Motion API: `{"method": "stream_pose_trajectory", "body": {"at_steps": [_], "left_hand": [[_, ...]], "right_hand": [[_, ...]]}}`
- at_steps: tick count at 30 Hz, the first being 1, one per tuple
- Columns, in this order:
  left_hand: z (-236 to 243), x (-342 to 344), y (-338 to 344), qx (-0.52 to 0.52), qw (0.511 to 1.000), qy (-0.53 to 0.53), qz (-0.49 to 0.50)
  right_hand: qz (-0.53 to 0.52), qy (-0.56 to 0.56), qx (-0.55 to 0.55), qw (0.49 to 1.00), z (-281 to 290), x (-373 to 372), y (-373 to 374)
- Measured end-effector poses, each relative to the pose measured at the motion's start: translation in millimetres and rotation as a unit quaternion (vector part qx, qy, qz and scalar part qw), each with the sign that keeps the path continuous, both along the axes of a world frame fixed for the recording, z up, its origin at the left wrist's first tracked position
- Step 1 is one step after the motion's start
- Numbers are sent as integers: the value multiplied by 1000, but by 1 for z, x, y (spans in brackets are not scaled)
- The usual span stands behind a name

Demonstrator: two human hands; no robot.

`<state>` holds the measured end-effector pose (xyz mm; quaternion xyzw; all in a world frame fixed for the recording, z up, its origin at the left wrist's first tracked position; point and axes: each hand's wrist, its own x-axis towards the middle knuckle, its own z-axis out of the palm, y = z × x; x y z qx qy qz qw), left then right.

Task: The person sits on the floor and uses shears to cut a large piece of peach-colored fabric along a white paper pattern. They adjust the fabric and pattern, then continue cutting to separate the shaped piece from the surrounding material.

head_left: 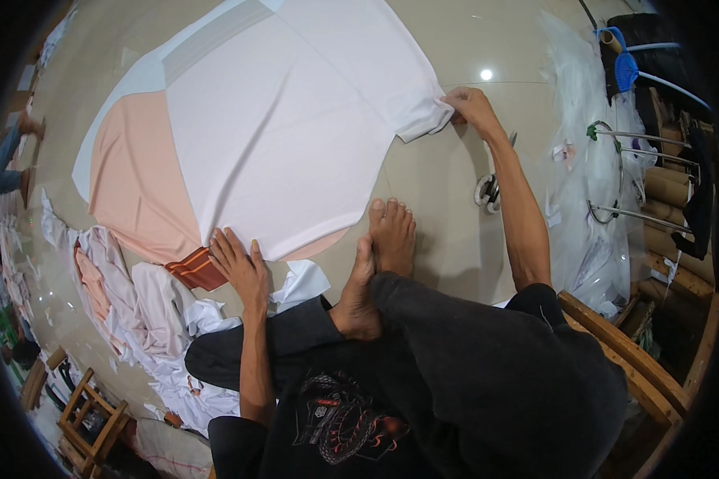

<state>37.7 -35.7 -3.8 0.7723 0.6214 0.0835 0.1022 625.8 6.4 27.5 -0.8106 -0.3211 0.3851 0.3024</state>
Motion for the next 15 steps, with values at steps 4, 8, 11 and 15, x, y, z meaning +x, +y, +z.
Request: {"method": "stream_pose_trajectory", "body": {"at_steps": [4,8,11,15], "left_hand": [[-1,1,1,2,1000,0,-5],[0,3,0,2,1000,1,-20],[-2,3,-2,16,999,-3,-29],[1,9,-7,9,1000,2,-25]], "right_hand": [[-33,-10,26,999,-16,19,-5],[-7,-83,17,996,-21,29,-2],[-5,-68,30,997,-20,25,-1],[-14,-67,24,997,-15,27,-4]]}}
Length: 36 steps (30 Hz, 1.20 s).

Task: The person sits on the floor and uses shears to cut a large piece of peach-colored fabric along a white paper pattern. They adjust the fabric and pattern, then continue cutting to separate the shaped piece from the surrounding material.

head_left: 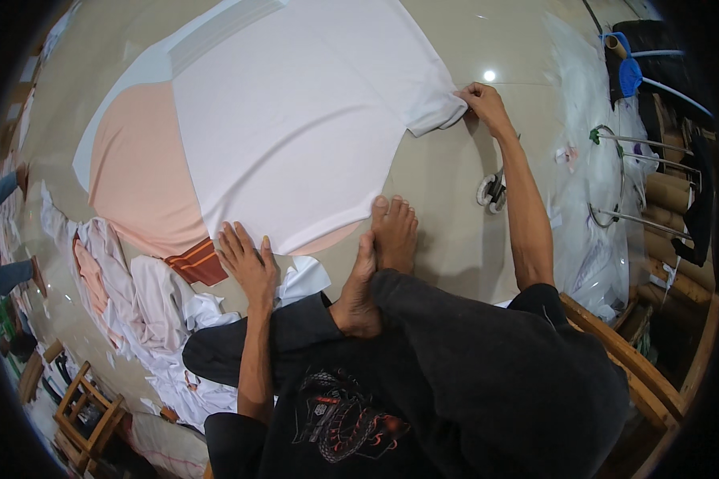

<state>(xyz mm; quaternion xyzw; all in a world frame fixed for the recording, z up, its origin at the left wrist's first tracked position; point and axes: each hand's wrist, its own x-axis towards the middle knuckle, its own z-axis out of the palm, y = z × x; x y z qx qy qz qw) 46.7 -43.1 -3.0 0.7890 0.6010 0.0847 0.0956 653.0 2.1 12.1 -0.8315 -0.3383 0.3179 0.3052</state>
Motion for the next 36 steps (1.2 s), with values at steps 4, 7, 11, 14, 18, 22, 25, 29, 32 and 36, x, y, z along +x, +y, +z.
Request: {"method": "stream_pose_trajectory", "body": {"at_steps": [4,7,11,14,18,22,25,29,32,36], "left_hand": [[4,4,-7,-15,1000,-3,15],[-2,7,-15,-10,999,-25,21],[-5,-2,-9,-24,998,-56,22],[2,11,-1,-28,999,-29,-5],[1,5,-9,-48,998,-51,0],[-2,3,-14,-29,999,-46,-5],[-2,0,-9,-9,998,-59,29],[3,-12,0,18,998,-33,52],[14,-20,6,45,993,-47,99],[26,-30,31,50,958,-130,252]], "right_hand": [[10,-15,-14,1000,1,5,2],[46,-228,-1,973,-14,22,3],[90,-237,184,950,15,-60,4],[218,-267,194,918,36,-128,-1],[253,-287,145,912,19,-142,6],[263,-293,111,913,13,-131,12],[263,-274,106,919,14,-129,11],[260,-294,151,907,10,-133,6],[247,-286,169,910,8,-136,2],[218,-281,189,915,3,-133,-3]]}}
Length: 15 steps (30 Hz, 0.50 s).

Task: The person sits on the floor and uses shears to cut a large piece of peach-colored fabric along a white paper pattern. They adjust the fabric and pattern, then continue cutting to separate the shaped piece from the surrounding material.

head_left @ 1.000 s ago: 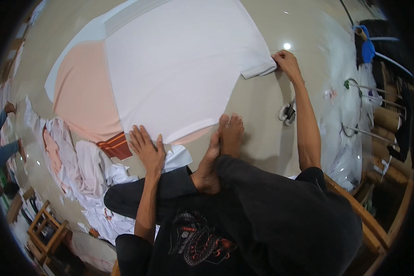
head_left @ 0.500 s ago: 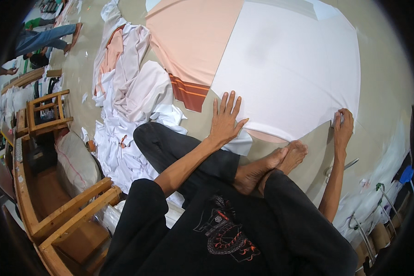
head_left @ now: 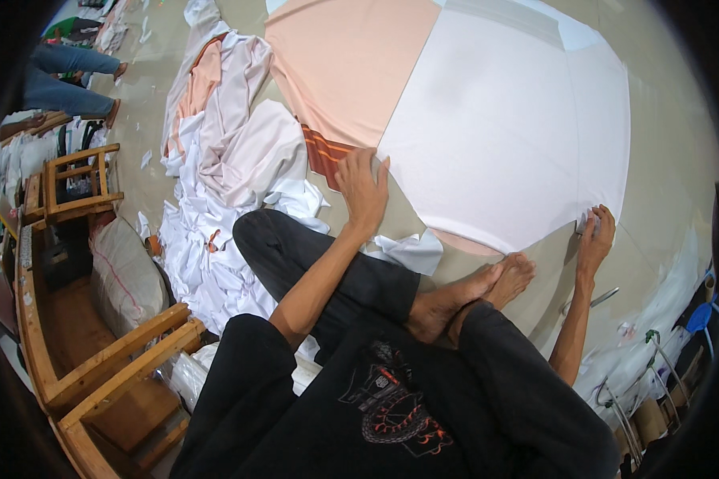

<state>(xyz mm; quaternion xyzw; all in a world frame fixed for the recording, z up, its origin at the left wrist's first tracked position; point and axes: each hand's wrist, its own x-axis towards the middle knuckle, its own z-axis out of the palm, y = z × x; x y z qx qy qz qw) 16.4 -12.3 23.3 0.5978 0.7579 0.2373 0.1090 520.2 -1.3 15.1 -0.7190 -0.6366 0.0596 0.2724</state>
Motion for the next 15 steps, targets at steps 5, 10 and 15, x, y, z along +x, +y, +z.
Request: {"method": "stream_pose_trajectory", "body": {"at_steps": [5,10,15], "left_hand": [[3,-4,26,-25,996,-48,72],[-3,-11,32,-59,989,-90,104],[-1,-13,32,-41,986,-120,108]], "right_hand": [[-52,49,2,997,-6,22,-1],[-62,76,11,995,-13,42,3],[-75,83,5,994,-15,51,1]]}}
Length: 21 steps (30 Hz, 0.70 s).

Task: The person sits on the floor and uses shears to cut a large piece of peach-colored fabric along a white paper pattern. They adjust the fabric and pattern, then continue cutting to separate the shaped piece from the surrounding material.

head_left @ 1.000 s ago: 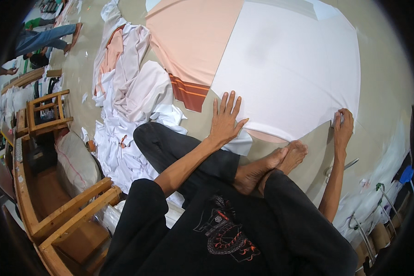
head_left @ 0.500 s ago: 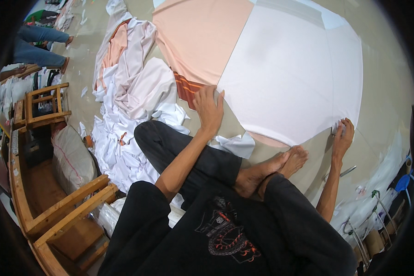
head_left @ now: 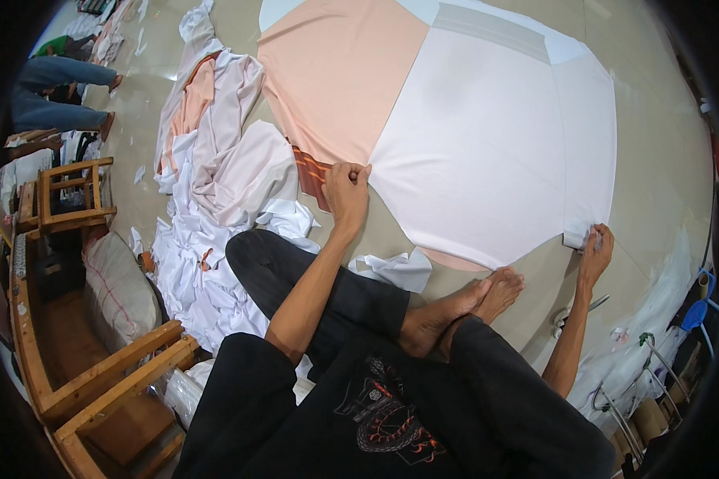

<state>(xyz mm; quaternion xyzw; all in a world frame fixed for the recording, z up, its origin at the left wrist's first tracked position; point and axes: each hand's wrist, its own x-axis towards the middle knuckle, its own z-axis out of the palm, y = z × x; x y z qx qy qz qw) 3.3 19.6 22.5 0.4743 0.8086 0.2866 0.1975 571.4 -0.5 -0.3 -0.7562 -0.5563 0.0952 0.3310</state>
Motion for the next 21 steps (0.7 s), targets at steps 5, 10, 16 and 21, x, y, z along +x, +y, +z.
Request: {"method": "stream_pose_trajectory", "body": {"at_steps": [5,10,16,21], "left_hand": [[-4,-2,2,6,1000,25,-2],[-6,-7,2,2,1000,30,-5],[-2,-4,3,-4,998,47,-37],[-6,-6,7,57,994,80,-43]], "right_hand": [[12,-10,2,1000,-6,8,-2],[15,-50,-10,999,-2,-4,-2],[5,-6,6,1000,-1,-3,-4],[28,-123,7,992,-1,4,-3]]}}
